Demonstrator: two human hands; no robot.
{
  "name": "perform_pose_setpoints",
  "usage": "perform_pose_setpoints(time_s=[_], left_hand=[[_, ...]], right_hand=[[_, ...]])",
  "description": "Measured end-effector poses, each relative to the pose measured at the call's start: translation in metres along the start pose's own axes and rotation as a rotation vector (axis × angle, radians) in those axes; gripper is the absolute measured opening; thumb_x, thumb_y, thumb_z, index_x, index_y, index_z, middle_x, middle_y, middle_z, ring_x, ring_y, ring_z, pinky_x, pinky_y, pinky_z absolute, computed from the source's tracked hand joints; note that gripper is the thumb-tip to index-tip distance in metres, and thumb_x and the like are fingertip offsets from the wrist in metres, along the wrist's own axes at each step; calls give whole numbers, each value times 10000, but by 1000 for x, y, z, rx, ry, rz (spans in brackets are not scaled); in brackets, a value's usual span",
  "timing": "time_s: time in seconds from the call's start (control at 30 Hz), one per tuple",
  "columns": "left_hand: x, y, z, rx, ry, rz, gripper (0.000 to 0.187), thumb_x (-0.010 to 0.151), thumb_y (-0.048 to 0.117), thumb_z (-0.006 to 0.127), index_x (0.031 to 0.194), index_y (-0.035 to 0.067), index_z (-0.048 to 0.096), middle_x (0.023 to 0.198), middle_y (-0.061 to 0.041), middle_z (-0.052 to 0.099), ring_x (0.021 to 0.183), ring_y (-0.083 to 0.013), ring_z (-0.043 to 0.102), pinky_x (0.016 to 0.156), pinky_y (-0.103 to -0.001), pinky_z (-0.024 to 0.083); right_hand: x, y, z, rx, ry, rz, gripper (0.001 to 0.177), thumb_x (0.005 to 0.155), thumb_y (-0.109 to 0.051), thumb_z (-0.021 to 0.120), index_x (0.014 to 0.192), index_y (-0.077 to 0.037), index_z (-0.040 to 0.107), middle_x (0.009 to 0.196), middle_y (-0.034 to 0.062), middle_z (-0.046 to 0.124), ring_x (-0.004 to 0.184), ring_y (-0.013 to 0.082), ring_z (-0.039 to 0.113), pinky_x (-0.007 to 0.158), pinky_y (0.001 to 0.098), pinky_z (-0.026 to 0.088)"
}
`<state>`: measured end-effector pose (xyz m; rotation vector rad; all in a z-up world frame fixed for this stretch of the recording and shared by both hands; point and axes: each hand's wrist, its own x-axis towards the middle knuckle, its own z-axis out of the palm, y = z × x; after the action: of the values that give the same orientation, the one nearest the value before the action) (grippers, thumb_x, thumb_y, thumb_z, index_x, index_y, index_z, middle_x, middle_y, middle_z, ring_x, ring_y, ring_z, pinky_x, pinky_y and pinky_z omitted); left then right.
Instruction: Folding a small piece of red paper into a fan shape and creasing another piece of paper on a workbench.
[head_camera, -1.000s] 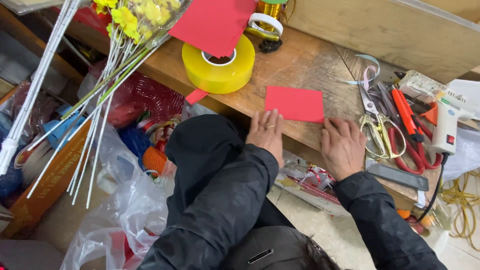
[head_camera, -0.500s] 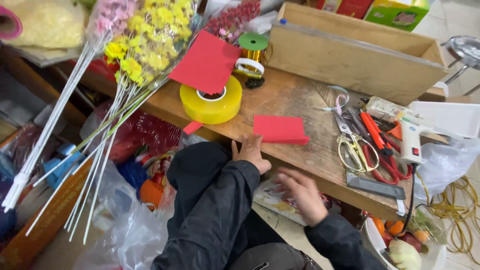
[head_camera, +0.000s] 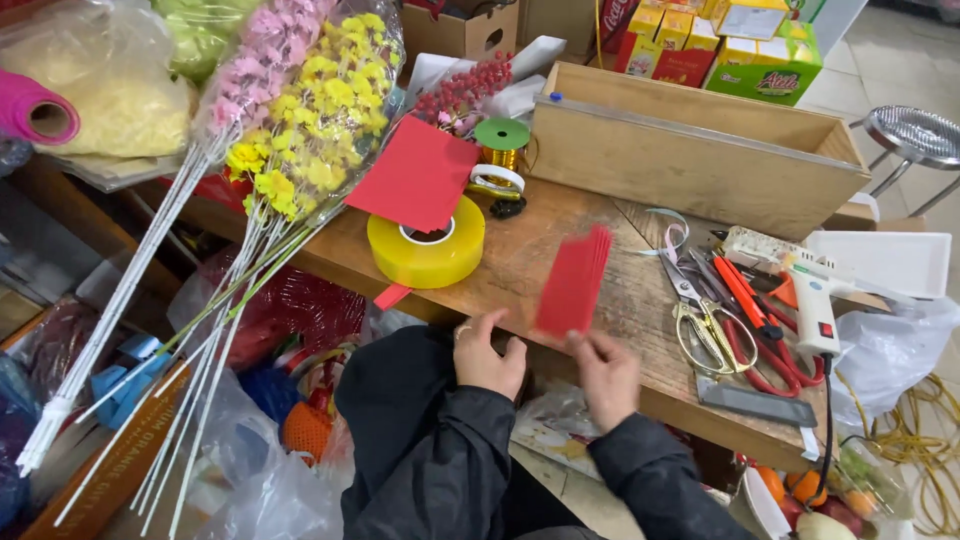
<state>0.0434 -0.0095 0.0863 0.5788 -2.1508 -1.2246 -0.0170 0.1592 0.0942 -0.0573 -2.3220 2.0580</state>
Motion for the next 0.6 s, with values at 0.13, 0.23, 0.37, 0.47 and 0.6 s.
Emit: perform_pose_setpoints(time_s=[0.13,0.23,0.37,0.47,0.6], left_hand=[[-1,67,-35,143,297,506,803,704,176,800,1466,82,563,1312,-224,585,1145,-460,595,937,-532,508],[6,82,-37,251,298,757,856,739,183,835,1530,86,523,1487,-257,488,1348,-462,519,1042,-549,462],[21,32,19,417,168,873,707,857,231,746,1522,122,533,1497,-234,484,1434,-441,459,1162,-569,380],[32,-2,52,466,97,1016,466,935,240,707,1374,103,631,1323,-188,594,1333,-373,552,1107,-502,431],[34,-24,72,487,82,1038,197,926,229,639,1070,101,681,910,-96,592,1014,-315,603,928,-448,472]], right_hand=[[37,-46,-45,-757,160,-894,261,938,-216,810,1197,-183,824,1000,66,725,924,250,699,809,334,581],[77,-27,-55,-1067,191,-1196,267,941,-379,723,1198,-364,794,913,-87,616,867,145,618,709,260,541],[99,-4,-64,-1170,-80,-1256,546,799,-428,699,1333,-315,683,980,-65,561,925,202,584,810,317,544],[97,2,-65,-1138,-101,-1293,449,848,-337,693,1288,-250,695,956,3,557,877,287,606,787,396,560],[90,-5,-68,-1147,-153,-1256,214,950,-311,679,1151,-263,733,989,-13,570,898,266,600,843,371,549]])
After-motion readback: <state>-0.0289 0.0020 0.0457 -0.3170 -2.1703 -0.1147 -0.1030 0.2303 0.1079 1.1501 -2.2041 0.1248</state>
